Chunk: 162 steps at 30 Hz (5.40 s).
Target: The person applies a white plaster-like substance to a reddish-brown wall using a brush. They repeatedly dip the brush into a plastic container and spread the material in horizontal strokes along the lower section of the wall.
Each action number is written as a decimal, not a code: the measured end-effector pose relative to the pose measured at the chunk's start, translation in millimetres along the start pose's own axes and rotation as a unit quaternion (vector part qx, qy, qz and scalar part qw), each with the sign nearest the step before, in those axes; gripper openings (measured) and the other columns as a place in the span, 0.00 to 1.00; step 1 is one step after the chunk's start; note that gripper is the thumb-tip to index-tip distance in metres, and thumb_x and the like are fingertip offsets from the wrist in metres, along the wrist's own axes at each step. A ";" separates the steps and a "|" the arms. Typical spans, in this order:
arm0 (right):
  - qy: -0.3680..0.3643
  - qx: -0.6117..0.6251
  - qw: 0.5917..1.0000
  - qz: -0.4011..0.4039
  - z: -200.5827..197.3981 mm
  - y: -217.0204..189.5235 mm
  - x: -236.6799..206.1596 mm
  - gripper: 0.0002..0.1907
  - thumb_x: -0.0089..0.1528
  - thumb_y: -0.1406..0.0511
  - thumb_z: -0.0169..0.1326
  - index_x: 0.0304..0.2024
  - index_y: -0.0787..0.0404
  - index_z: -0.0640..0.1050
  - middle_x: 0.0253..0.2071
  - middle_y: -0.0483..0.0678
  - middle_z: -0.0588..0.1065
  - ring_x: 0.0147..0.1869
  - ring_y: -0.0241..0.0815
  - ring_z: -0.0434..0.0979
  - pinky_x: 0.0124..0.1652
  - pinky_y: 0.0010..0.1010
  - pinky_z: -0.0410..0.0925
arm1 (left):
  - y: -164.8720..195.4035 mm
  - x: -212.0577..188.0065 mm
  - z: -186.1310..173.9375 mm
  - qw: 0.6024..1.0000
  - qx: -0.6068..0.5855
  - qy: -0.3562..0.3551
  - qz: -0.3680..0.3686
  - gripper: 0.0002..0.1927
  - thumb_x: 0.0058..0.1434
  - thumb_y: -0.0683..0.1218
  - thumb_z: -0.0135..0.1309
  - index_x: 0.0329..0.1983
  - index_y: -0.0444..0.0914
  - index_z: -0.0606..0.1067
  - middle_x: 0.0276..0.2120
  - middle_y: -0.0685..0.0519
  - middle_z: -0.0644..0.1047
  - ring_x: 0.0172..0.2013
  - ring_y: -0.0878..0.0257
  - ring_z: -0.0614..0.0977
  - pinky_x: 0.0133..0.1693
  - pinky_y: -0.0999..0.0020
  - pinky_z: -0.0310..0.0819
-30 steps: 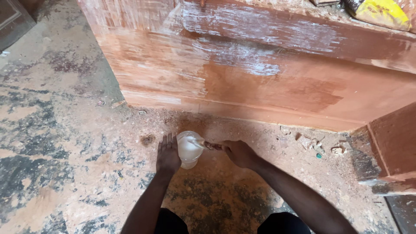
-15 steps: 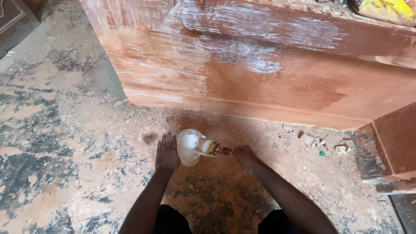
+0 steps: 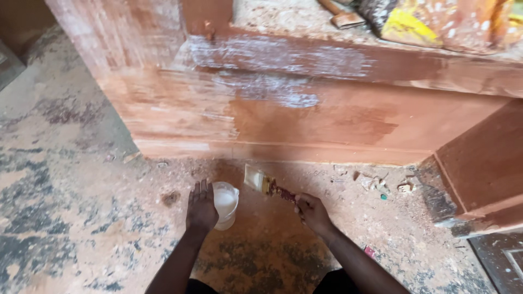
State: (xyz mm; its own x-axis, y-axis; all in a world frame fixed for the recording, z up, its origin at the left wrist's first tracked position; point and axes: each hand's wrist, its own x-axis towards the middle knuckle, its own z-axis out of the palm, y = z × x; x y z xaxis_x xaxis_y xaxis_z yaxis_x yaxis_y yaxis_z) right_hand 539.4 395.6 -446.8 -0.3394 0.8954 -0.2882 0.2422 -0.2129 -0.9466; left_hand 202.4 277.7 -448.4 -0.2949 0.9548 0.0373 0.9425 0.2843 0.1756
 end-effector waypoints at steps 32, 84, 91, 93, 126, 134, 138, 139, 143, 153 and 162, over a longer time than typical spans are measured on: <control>0.133 0.030 0.951 -0.279 -1.7 -207.7 29.4 0.21 0.71 0.62 0.48 0.65 0.59 0.74 0.52 0.49 0.78 0.42 0.38 0.75 0.42 0.29 0.70 | 239.4 57.6 -163.6 0.985 0.050 0.136 0.099 0.42 0.58 0.40 0.45 0.76 0.31 0.47 0.77 0.41 0.43 0.77 0.47 0.41 0.73 0.52 0.34; 0.081 0.214 0.957 -0.180 -109.6 -93.7 171.4 0.15 0.72 0.62 0.48 0.57 0.64 0.76 0.44 0.46 0.76 0.31 0.30 0.66 0.24 0.21 0.62 | 228.7 138.2 -55.6 0.976 0.006 0.183 0.120 0.44 0.56 0.36 0.44 0.76 0.30 0.43 0.77 0.41 0.43 0.76 0.47 0.42 0.72 0.49 0.33; 0.329 0.001 0.920 -0.213 -214.0 -55.7 149.6 0.20 0.72 0.66 0.42 0.65 0.62 0.73 0.60 0.55 0.77 0.43 0.29 0.73 0.34 0.18 0.70 | 222.9 136.5 -49.9 0.984 0.032 0.144 0.103 0.45 0.55 0.36 0.44 0.76 0.30 0.43 0.77 0.41 0.42 0.76 0.48 0.41 0.72 0.50 0.32; 0.399 -0.023 0.885 -0.239 -222.5 -45.7 142.1 0.21 0.74 0.68 0.43 0.69 0.64 0.71 0.60 0.58 0.76 0.53 0.27 0.75 0.47 0.16 0.71 | 221.6 136.7 -48.8 0.985 0.034 0.134 0.100 0.45 0.55 0.37 0.45 0.76 0.30 0.43 0.77 0.41 0.42 0.76 0.47 0.41 0.72 0.50 0.32; 0.350 -0.068 0.872 -0.336 -220.4 -28.8 157.3 0.16 0.74 0.68 0.42 0.60 0.68 0.75 0.59 0.58 0.77 0.65 0.48 0.76 0.66 0.37 0.67 | 201.2 120.3 -59.0 0.992 0.005 0.095 0.087 0.45 0.56 0.39 0.46 0.76 0.29 0.42 0.77 0.40 0.39 0.76 0.47 0.38 0.72 0.50 0.31; 0.468 -0.083 0.855 -0.207 -216.1 -36.8 141.3 0.20 0.74 0.64 0.40 0.65 0.63 0.73 0.42 0.56 0.79 0.26 0.34 0.70 0.23 0.28 0.67 | 213.3 131.1 -40.4 0.985 0.024 0.140 0.101 0.45 0.55 0.36 0.45 0.76 0.30 0.44 0.78 0.41 0.42 0.77 0.48 0.40 0.73 0.50 0.33; 0.340 -0.020 0.878 -0.335 -142.0 -55.1 153.5 0.24 0.74 0.61 0.35 0.67 0.66 0.68 0.53 0.58 0.76 0.25 0.32 0.68 0.23 0.22 0.65 | 219.3 133.0 -39.0 0.981 -0.011 0.153 0.117 0.45 0.55 0.37 0.45 0.76 0.29 0.45 0.77 0.41 0.43 0.76 0.47 0.41 0.72 0.48 0.33; 0.273 -0.013 0.838 -0.471 -121.1 -58.5 155.9 0.25 0.75 0.61 0.34 0.68 0.69 0.68 0.64 0.59 0.73 0.27 0.33 0.69 0.26 0.21 0.65 | 220.2 132.4 -39.6 0.981 -0.014 0.152 0.119 0.45 0.55 0.37 0.46 0.76 0.29 0.45 0.77 0.40 0.43 0.76 0.46 0.41 0.72 0.48 0.34; 0.239 -0.121 0.908 -0.323 -45.7 -70.0 165.0 0.22 0.72 0.64 0.40 0.64 0.65 0.74 0.46 0.57 0.80 0.44 0.47 0.81 0.44 0.35 0.75 | 220.8 129.3 -44.3 0.986 0.022 0.131 0.101 0.45 0.55 0.38 0.46 0.75 0.28 0.45 0.77 0.39 0.43 0.75 0.47 0.40 0.71 0.47 0.33; -0.014 0.253 0.956 -0.148 -7.8 -63.3 98.3 0.22 0.71 0.60 0.46 0.66 0.58 0.74 0.28 0.37 0.66 0.22 0.27 0.58 0.22 0.21 0.57 | 201.2 93.0 -50.3 0.982 -0.139 0.121 -0.028 0.20 0.69 0.53 0.49 0.64 0.49 0.70 0.42 0.46 0.83 0.37 0.50 0.86 0.43 0.54 0.80; 0.019 0.306 0.950 -0.057 0.6 -22.2 17.5 0.24 0.71 0.58 0.43 0.67 0.59 0.69 0.28 0.39 0.67 0.22 0.27 0.58 0.21 0.20 0.55 | 217.3 53.4 -19.2 0.965 -0.153 0.156 0.143 0.32 0.58 0.49 0.59 0.68 0.52 0.68 0.36 0.48 0.82 0.27 0.48 0.84 0.27 0.52 0.79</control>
State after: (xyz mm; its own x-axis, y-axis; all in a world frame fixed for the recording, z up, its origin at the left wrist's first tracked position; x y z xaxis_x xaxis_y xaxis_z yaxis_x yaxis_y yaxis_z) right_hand 527.5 415.7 -430.9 -0.2954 0.9373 -0.1848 -0.3723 -0.2911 -0.8813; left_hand 388.5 388.8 -389.4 -0.1067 0.9045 0.4130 0.9162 -0.0720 0.3942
